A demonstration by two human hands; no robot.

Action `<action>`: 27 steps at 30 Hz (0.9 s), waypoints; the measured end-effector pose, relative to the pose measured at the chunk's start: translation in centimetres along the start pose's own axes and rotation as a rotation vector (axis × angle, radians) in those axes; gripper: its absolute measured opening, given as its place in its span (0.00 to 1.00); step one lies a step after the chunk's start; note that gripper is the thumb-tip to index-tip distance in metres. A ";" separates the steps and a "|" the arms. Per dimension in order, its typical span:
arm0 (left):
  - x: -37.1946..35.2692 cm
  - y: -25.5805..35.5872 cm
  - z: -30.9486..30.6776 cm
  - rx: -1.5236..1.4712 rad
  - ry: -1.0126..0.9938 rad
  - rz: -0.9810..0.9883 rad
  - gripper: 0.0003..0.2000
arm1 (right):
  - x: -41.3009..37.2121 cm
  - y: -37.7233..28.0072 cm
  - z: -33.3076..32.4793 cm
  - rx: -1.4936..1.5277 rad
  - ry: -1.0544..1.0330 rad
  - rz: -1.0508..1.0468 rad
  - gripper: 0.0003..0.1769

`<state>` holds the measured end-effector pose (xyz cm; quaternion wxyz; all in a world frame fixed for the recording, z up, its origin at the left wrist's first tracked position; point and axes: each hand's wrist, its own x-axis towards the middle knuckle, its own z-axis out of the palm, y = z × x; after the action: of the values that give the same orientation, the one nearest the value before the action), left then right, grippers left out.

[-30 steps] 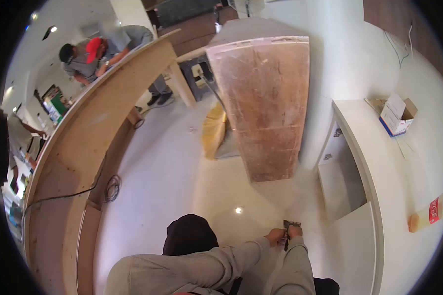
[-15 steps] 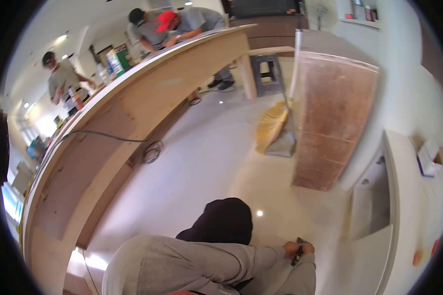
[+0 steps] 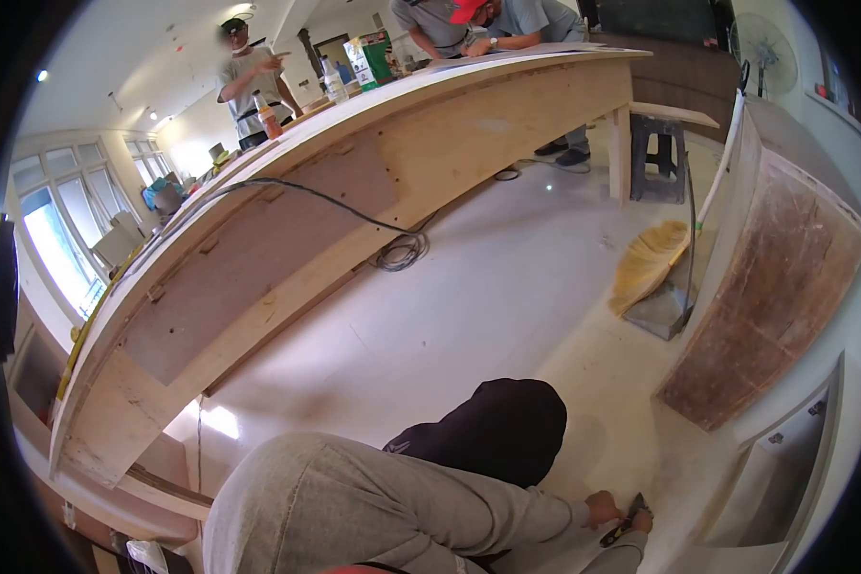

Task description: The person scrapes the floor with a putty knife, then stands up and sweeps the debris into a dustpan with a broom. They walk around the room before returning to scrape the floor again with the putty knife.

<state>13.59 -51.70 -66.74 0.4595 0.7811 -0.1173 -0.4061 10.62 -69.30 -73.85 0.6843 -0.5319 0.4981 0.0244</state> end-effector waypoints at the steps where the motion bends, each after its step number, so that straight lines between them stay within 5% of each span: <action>1: 3.9 -4.1 1.8 0.143 0.057 0.185 0.18 | -0.1 -0.2 0.0 -0.025 -0.005 -0.022 0.16; 4: -3.5 2.9 -2.5 1.023 0.108 0.488 0.23 | -2.3 -2.0 0.0 -0.026 -0.079 0.005 0.16; 8: -2.5 1.5 -1.2 0.766 0.027 0.407 0.21 | -3.6 -2.5 -0.1 -0.002 -0.148 0.162 0.15; 9: -0.1 -1.1 0.8 0.272 -0.010 0.276 0.14 | -2.5 -1.7 -1.1 -0.005 -0.141 0.165 0.15; 10: 1.1 -2.6 1.3 -0.207 -0.045 0.136 0.09 | 0.5 0.3 -2.8 -0.477 -0.246 -0.179 0.16; 11: -0.3 -1.3 -0.2 -0.176 -0.050 0.143 0.09 | 4.4 2.6 -3.1 -0.922 -0.333 -0.544 0.16; 13: -3.0 2.6 -0.7 -0.232 -0.104 -0.092 0.10 | 10.8 7.4 -4.1 -0.628 -0.274 -0.554 0.16; 14: 1.7 -2.4 2.7 0.240 0.009 0.324 0.13 | 14.2 9.8 -4.6 -0.482 -0.249 -0.568 0.15; 15: 1.5 -2.3 4.1 0.223 -0.026 0.327 0.13 | 12.1 8.9 -5.2 -1.291 -0.139 -0.726 0.18; 17: 0.1 -0.6 2.1 -0.228 -0.051 0.091 0.15 | 7.3 5.4 -4.1 -0.417 -0.163 -0.099 0.16; 19: -4.4 5.8 -0.9 -0.531 -0.029 -0.295 0.19 | -9.1 -4.3 0.3 -0.137 -0.088 0.188 0.14; 22: -1.9 5.0 0.5 -0.684 -0.046 -0.416 0.24 | -5.7 -0.6 -0.8 0.038 -0.046 0.096 0.15; 27: -0.6 4.3 3.7 -0.517 0.070 -0.385 0.25 | -8.0 -0.6 -0.9 0.044 0.004 0.079 0.19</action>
<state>11.26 -55.97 -63.85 0.5611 0.6601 0.1556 -0.4746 6.39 -66.27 -67.74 0.6933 -0.4968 0.5205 0.0395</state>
